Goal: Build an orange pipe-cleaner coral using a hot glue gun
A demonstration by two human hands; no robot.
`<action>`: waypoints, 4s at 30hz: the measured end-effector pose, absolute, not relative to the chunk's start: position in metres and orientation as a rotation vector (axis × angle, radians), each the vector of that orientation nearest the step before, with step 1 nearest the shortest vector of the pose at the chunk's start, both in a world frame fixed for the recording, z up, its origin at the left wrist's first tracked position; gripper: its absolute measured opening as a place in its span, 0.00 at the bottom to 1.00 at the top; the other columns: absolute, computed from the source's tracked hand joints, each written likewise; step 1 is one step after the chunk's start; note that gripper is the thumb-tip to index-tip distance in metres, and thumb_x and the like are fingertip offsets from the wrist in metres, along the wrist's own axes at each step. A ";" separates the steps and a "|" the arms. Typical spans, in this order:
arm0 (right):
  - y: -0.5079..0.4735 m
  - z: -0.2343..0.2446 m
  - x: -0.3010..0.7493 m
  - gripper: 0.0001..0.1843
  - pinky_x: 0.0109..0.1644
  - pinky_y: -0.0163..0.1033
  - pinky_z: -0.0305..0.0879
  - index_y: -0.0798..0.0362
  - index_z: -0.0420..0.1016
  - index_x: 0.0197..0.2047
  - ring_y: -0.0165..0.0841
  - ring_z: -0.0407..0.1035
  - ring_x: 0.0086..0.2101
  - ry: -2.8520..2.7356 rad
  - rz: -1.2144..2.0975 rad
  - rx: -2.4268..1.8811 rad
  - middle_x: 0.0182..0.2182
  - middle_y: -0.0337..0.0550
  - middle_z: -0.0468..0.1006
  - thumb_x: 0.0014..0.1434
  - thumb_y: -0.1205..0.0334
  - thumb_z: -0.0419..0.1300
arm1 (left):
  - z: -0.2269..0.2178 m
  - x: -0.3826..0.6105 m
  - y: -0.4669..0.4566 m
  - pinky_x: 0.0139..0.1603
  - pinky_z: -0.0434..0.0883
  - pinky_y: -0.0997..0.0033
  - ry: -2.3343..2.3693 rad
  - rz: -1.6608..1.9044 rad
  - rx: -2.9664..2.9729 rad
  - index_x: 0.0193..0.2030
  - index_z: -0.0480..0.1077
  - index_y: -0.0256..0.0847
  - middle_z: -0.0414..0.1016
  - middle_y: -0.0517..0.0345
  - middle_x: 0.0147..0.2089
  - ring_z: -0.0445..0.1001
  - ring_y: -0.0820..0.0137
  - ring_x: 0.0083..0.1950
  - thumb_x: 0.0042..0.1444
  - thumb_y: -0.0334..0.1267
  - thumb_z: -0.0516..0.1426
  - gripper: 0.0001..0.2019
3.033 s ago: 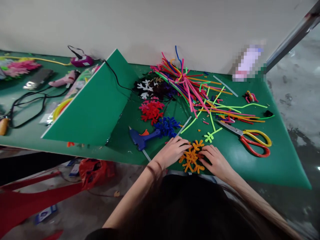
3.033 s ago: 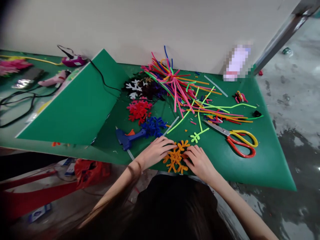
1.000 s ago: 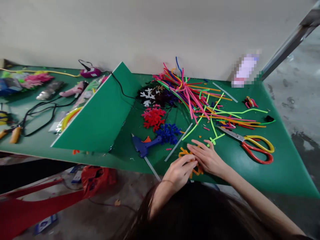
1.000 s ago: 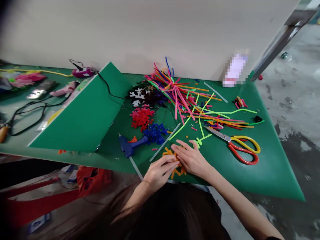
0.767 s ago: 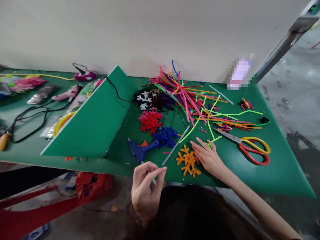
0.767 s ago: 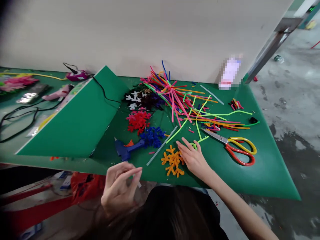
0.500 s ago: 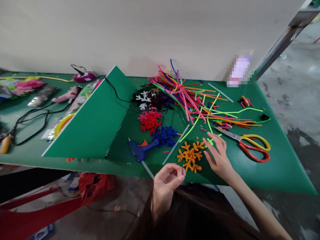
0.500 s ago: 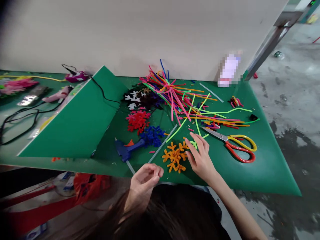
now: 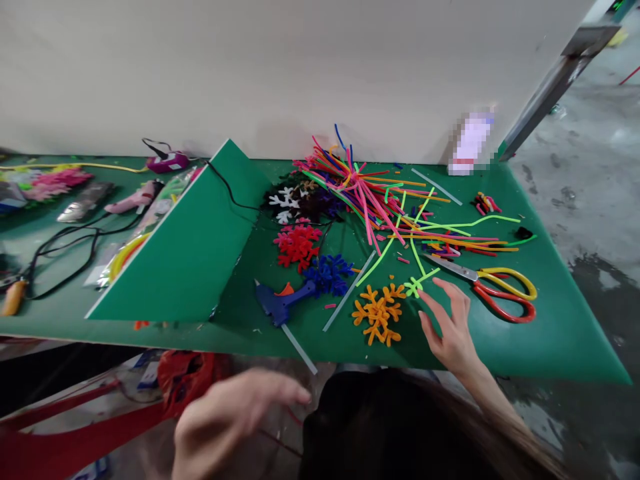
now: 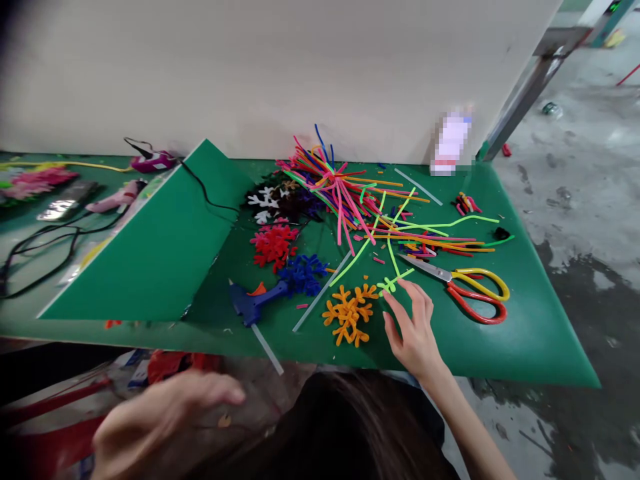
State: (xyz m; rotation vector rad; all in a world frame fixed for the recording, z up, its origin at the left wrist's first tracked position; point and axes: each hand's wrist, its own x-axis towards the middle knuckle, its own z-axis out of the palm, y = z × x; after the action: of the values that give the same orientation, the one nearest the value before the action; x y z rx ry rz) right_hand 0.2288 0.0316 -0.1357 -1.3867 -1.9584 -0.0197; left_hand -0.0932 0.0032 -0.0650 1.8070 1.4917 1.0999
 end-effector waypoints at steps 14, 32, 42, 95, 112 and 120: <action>0.032 -0.129 0.223 0.19 0.56 0.59 0.62 0.52 0.67 0.57 0.50 0.56 0.59 -1.914 -0.023 -1.404 0.60 0.58 0.57 0.62 0.72 0.55 | -0.079 -0.062 0.045 0.50 0.71 0.52 1.694 1.032 2.334 0.31 0.74 0.42 0.78 0.50 0.45 0.74 0.56 0.52 0.58 0.33 0.59 0.05; 0.033 -0.174 0.232 0.15 0.51 0.57 0.66 0.52 0.71 0.53 0.49 0.59 0.57 -1.755 0.026 -1.510 0.56 0.57 0.61 0.64 0.70 0.54 | -0.098 -0.033 0.034 0.25 0.60 0.72 1.402 1.039 1.630 0.20 0.57 0.42 0.58 0.63 0.20 0.59 0.72 0.23 0.66 0.42 0.49 0.21; 0.037 -0.178 0.238 0.14 0.49 0.54 0.68 0.51 0.72 0.52 0.47 0.62 0.55 -1.650 0.080 -1.501 0.54 0.55 0.62 0.63 0.67 0.54 | -0.104 -0.031 0.029 0.45 0.73 0.65 1.494 1.085 1.956 0.53 0.67 0.42 0.71 0.49 0.48 0.73 0.65 0.45 0.61 0.33 0.55 0.14; 0.035 -0.173 0.236 0.12 0.49 0.51 0.69 0.51 0.72 0.50 0.46 0.63 0.54 -1.630 0.136 -1.496 0.53 0.55 0.62 0.64 0.67 0.54 | -0.074 0.008 0.024 0.29 0.65 0.75 0.721 1.390 0.824 0.35 0.71 0.42 0.67 0.64 0.23 0.67 0.74 0.28 0.44 0.37 0.70 0.14; 0.035 -0.175 0.236 0.11 0.48 0.51 0.68 0.52 0.73 0.49 0.46 0.63 0.53 -1.633 0.144 -1.499 0.52 0.56 0.63 0.64 0.67 0.53 | -0.064 0.012 0.012 0.34 0.65 0.71 0.778 1.371 0.705 0.39 0.73 0.43 0.70 0.61 0.25 0.68 0.72 0.32 0.53 0.31 0.64 0.07; 0.035 -0.171 0.237 0.11 0.48 0.51 0.68 0.52 0.73 0.48 0.44 0.65 0.51 -1.617 0.177 -1.506 0.52 0.56 0.63 0.65 0.66 0.54 | -0.076 0.010 0.018 0.35 0.66 0.73 0.744 1.333 0.711 0.38 0.72 0.42 0.68 0.61 0.29 0.68 0.73 0.33 0.48 0.33 0.68 0.12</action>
State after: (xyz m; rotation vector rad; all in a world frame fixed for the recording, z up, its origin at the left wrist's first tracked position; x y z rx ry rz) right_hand 0.2366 0.0353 -0.1709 -1.5062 -1.6167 0.1766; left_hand 0.0096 0.0183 -0.0764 0.7112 0.7442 1.3332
